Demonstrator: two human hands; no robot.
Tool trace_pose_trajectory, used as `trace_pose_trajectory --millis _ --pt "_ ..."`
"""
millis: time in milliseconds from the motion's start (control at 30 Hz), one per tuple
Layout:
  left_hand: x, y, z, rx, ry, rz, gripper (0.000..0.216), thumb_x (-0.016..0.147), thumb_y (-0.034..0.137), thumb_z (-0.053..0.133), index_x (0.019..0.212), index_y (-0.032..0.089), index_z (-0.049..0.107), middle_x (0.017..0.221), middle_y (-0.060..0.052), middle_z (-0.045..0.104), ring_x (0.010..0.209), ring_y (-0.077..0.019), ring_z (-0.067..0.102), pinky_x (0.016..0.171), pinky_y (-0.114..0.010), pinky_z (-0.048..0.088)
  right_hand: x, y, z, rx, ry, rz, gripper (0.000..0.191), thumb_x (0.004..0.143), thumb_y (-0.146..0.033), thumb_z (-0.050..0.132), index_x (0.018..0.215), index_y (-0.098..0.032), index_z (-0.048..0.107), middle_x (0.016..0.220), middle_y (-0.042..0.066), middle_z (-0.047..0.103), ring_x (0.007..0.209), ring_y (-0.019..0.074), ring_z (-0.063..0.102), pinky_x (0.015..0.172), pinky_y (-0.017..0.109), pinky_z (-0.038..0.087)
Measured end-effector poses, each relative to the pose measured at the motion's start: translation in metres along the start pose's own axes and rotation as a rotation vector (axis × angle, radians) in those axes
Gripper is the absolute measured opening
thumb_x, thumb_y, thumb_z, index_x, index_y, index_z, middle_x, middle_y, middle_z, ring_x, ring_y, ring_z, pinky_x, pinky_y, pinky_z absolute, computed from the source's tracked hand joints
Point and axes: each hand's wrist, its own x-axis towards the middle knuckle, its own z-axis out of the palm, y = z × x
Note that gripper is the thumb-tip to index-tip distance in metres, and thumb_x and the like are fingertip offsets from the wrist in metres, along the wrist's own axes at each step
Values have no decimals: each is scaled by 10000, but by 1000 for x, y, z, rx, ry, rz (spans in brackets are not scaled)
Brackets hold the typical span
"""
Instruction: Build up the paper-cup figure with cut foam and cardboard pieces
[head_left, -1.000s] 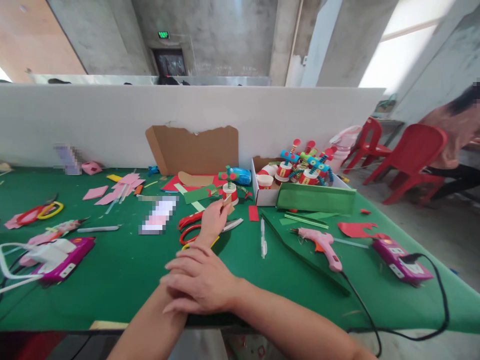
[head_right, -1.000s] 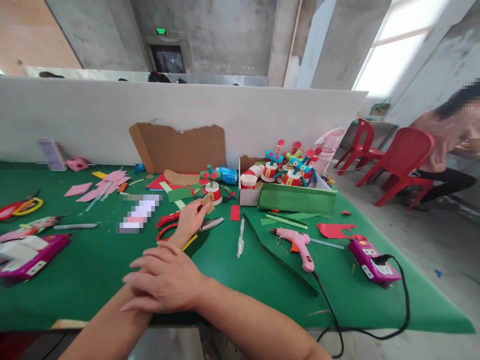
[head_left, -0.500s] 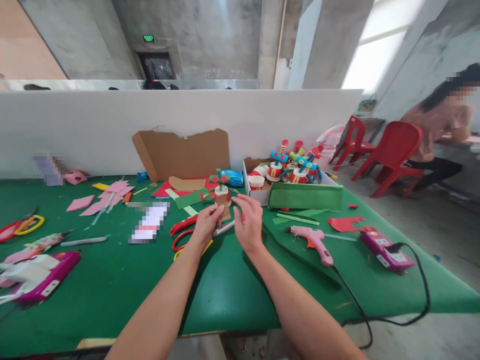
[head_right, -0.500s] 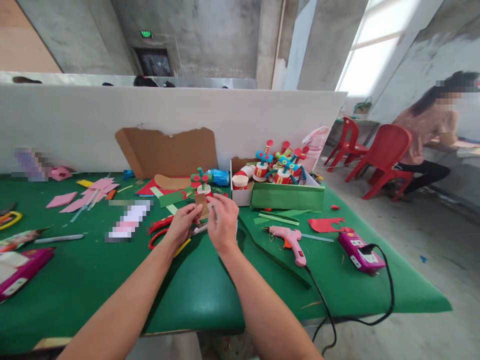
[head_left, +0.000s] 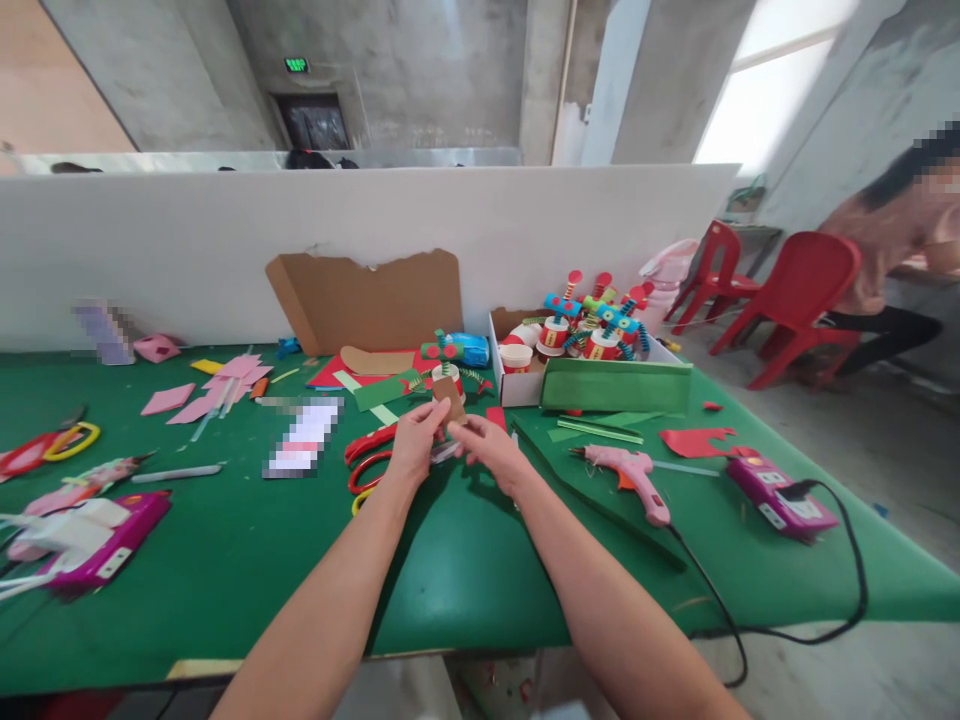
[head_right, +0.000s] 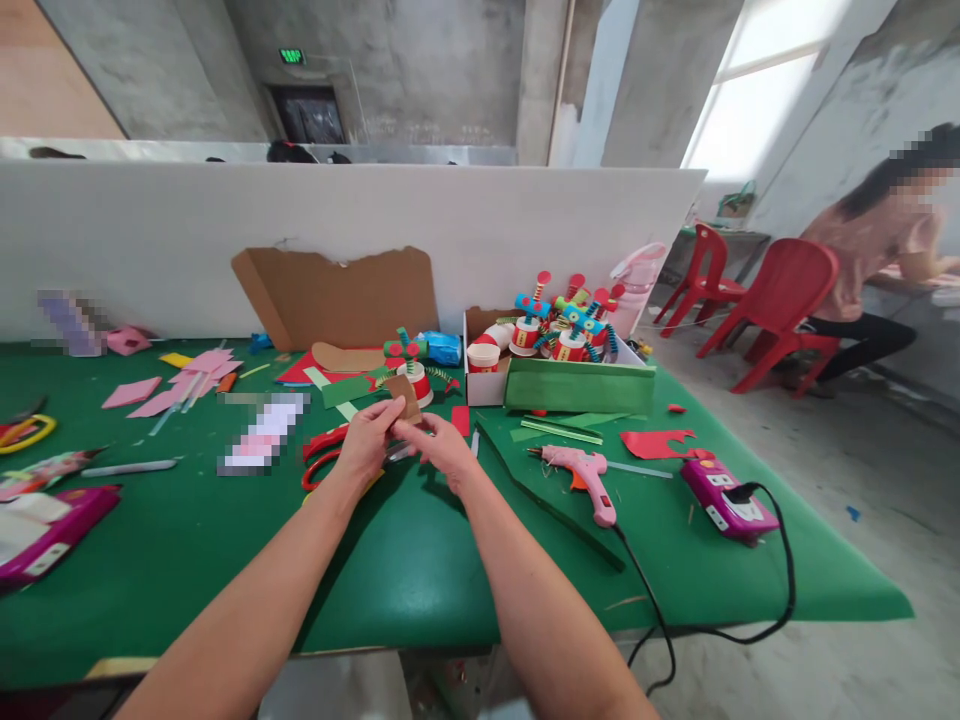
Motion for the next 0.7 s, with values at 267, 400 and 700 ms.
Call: trace_pose_trajectory --millis 267,400,700 --pt "-1 3 0 75 58 43 426 650 508 693 497 172 480 420 71 376 424 -55 324 436 -205 272 2 18 11 -143 -76 34 463 527 -318 845 897 -155 621 679 -22 650 490 63 504 410 174 370" --pt "0 0 0 25 57 47 407 639 484 719 506 167 502 445 67 399 448 -54 351 448 -197 282 1 22 15 -165 -154 57 307 550 -299 823 719 -152 614 519 -52 584 465 71 514 424 176 401" --pt "6 0 -5 -215 47 9 355 596 458 774 598 160 581 519 54 508 481 -67 447 494 -207 372 3 5 -3 -106 -62 -11 139 653 -265 704 611 -167 615 513 -47 579 419 55 463 412 179 382"
